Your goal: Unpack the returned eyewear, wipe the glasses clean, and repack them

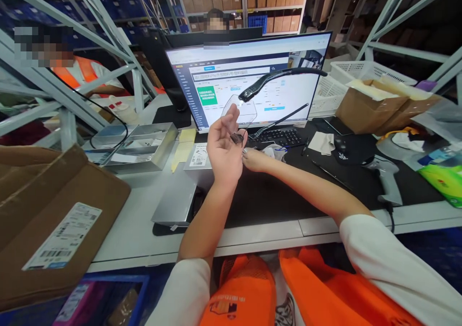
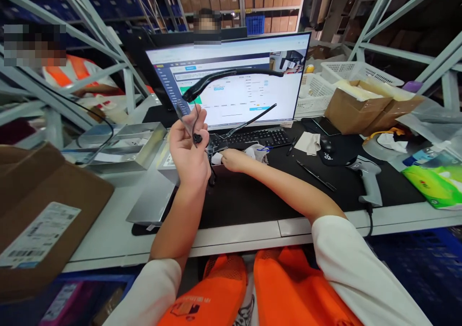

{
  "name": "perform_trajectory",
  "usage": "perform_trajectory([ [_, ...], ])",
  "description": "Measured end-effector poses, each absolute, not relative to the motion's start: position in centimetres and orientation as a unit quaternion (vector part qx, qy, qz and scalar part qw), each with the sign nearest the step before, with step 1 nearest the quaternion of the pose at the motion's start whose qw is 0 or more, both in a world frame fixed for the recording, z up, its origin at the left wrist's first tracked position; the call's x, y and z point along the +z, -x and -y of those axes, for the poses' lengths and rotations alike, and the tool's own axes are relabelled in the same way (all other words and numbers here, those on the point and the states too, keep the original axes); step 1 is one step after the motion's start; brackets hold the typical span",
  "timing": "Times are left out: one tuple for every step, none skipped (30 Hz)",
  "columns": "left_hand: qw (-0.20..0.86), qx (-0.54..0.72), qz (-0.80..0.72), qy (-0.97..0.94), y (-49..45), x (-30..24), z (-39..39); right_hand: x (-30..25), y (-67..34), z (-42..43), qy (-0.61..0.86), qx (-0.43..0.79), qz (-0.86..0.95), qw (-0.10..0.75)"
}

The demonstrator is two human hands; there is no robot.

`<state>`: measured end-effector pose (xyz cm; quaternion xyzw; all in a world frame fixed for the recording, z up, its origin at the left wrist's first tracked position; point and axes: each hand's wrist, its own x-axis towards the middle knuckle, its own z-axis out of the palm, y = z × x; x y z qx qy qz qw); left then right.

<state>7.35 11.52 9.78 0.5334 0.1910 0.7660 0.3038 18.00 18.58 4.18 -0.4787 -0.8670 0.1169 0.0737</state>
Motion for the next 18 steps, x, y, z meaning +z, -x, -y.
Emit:
perform_trajectory([
  [0.298,0.766,-0.192,-0.537,-7.3,9.7,-11.7,4.1,-18.0,-18.2,0.477,0.110,0.869,0.071],
  [0.292,0.766,-0.191,-0.541,-7.2,9.6,-11.8,4.1,-18.2,-17.8,0.480,0.100,0.869,0.070],
  [0.282,0.766,-0.191,-0.545,-7.1,9.5,-11.9,4.1,-18.4,-17.3,0.485,0.088,0.867,0.070],
  [0.270,0.766,-0.192,-0.551,-7.0,9.5,-12.0,4.2,-18.7,-16.8,0.492,0.076,0.864,0.070],
  [0.255,0.763,-0.198,-0.559,-7.0,9.5,-12.0,4.3,-19.1,-16.4,0.498,0.065,0.862,0.071],
  [0.236,0.760,-0.209,-0.568,-6.9,9.5,-12.0,4.4,-19.6,-16.1,0.502,0.055,0.860,0.073],
  [0.216,0.756,-0.222,-0.577,-6.9,9.5,-12.0,4.5,-20.1,-15.9,0.506,0.048,0.858,0.074],
  [0.196,0.751,-0.235,-0.585,-6.9,9.5,-11.9,4.7,-20.6,-15.8,0.512,0.042,0.855,0.076],
  [0.179,0.746,-0.248,-0.592,-6.9,9.4,-11.9,4.8,-21.1,-15.8,0.518,0.040,0.851,0.077],
  [0.166,0.741,-0.258,-0.598,-7.0,9.4,-11.9,4.9,-21.5,-15.9,0.526,0.040,0.846,0.077],
  [0.158,0.737,-0.265,-0.602,-7.0,9.4,-11.9,4.9,-21.7,-16.1,0.533,0.045,0.841,0.076],
  [0.155,0.733,-0.270,-0.605,-7.1,9.4,-11.9,4.9,-21.8,-16.4,0.538,0.053,0.838,0.074],
  [0.156,0.728,-0.274,-0.608,-7.1,9.3,-11.9,4.9,-21.7,-16.7,0.540,0.064,0.836,0.071],
  [0.159,0.725,-0.276,-0.610,-7.2,9.3,-12.0,4.8,-21.4,-17.0,0.537,0.077,0.837,0.067],
  [0.163,0.723,-0.277,-0.612,-7.2,9.3,-12.1,4.8,-21.0,-17.4,0.531,0.091,0.840,0.062],
  [0.167,0.722,-0.275,-0.613,-7.3,9.2,-12.3,4.8,-20.5,-17.8,0.522,0.106,0.844,0.055],
  [0.171,0.722,-0.271,-0.613,-7.3,9.1,-12.4,4.8,-19.9,-18.2,0.511,0.122,0.850,0.046],
  [0.174,0.723,-0.264,-0.614,-7.3,9.0,-12.6,4.9,-19.4,-18.6,0.499,0.138,0.855,0.036],
])
